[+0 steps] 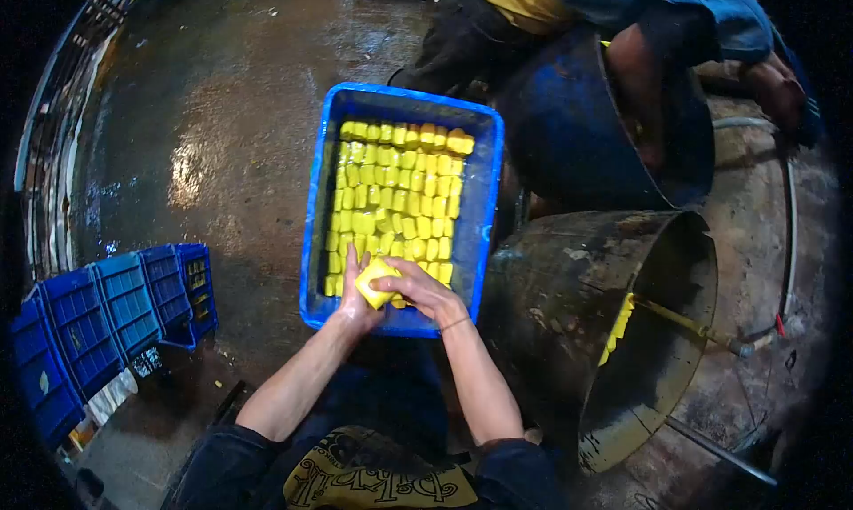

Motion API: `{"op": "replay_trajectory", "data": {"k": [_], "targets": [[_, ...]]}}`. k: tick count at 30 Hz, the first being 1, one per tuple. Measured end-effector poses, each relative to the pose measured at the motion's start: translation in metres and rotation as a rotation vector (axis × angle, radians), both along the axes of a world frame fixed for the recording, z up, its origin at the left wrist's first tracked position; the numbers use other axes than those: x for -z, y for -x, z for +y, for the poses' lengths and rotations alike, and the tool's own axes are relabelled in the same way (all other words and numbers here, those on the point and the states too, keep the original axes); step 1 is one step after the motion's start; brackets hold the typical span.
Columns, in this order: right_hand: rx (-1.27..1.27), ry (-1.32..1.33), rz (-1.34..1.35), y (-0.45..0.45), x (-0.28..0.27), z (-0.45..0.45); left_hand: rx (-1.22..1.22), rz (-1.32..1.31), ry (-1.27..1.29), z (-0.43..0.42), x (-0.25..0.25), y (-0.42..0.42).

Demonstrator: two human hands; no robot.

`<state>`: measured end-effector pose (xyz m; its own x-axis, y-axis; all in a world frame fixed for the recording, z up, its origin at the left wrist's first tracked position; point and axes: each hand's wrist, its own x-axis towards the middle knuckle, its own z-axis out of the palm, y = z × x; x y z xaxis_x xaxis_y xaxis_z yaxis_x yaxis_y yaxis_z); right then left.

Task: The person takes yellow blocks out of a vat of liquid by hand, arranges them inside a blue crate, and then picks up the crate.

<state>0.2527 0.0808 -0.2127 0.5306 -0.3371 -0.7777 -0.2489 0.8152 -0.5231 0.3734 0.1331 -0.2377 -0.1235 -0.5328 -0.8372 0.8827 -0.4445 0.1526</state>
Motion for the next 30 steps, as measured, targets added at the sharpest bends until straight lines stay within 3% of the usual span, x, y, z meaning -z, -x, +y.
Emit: {"op": "replay_trajectory", "data": {"k": [2, 3, 4, 5, 7, 9, 11, 13, 14, 15, 17, 18, 19, 21, 23, 25, 27, 29, 30], "targets": [[0.000, -0.099, -0.019, -0.035, -0.002, -0.013, 0.025, -0.085, 0.102, -0.003, 0.017, -0.038], [0.014, 0.147, 0.165, -0.042, 0.061, 0.005, 0.040, -0.142, 0.205, -0.009, 0.022, -0.058], [-0.133, 0.252, 0.398, -0.061, 0.066, 0.008, 0.073, -0.169, 0.154, -0.015, 0.029, -0.073], [-0.279, 0.355, 0.632, -0.079, 0.070, 0.013, 0.209, -0.369, 0.129, -0.014, 0.061, -0.081], [-0.400, 0.377, 0.864, -0.099, 0.105, 0.052, 0.936, -0.983, 0.326, -0.003, 0.087, -0.089], [-0.436, 0.296, 1.008, -0.113, 0.114, 0.080, 1.217, -0.980, 0.121, 0.013, 0.103, -0.078], [-0.448, 0.288, 0.965, -0.100, 0.116, 0.075, 1.326, -0.965, 0.050, 0.019, 0.107, -0.074], [-0.535, 0.183, 0.645, -0.055, 0.177, 0.056, 1.452, -0.985, -0.085, 0.016, 0.096, -0.063], [-0.371, 0.426, 0.375, -0.032, 0.145, 0.045, 1.508, -1.010, -0.035, 0.019, 0.116, -0.064], [-0.151, 0.145, 0.405, -0.024, 0.076, 0.030, 1.563, -1.039, 0.019, 0.019, 0.138, -0.068], [-0.120, 0.387, 0.215, 0.016, 0.064, 0.026, 1.562, -1.060, -0.154, -0.007, 0.121, -0.056], [-0.069, 0.353, 0.177, 0.034, 0.035, 0.024, 1.600, -1.250, 0.093, -0.011, 0.148, -0.055], [-0.009, 0.325, 0.141, 0.051, -0.009, 0.022, 1.196, -1.542, 0.193, -0.033, 0.112, -0.027], [0.200, 0.674, 0.019, 0.092, -0.085, 0.040, 0.781, -1.578, 0.463, -0.090, 0.034, 0.039], [0.295, 0.779, -0.051, 0.149, -0.196, 0.041, 0.518, -1.509, 0.875, -0.141, -0.086, 0.121], [0.412, 1.060, 0.016, 0.221, -0.255, 0.054, 0.422, -1.079, 1.197, -0.159, -0.194, 0.209], [0.686, 0.954, 0.183, 0.297, -0.264, 0.073, 0.557, -0.971, 1.612, -0.161, -0.247, 0.292], [0.740, 0.827, 0.525, 0.372, -0.221, 0.077, 1.044, -0.821, 1.827, -0.157, -0.253, 0.367], [0.599, 0.712, 0.601, 0.404, -0.185, 0.079, 1.346, -0.841, 1.857, -0.151, -0.235, 0.405]]}}
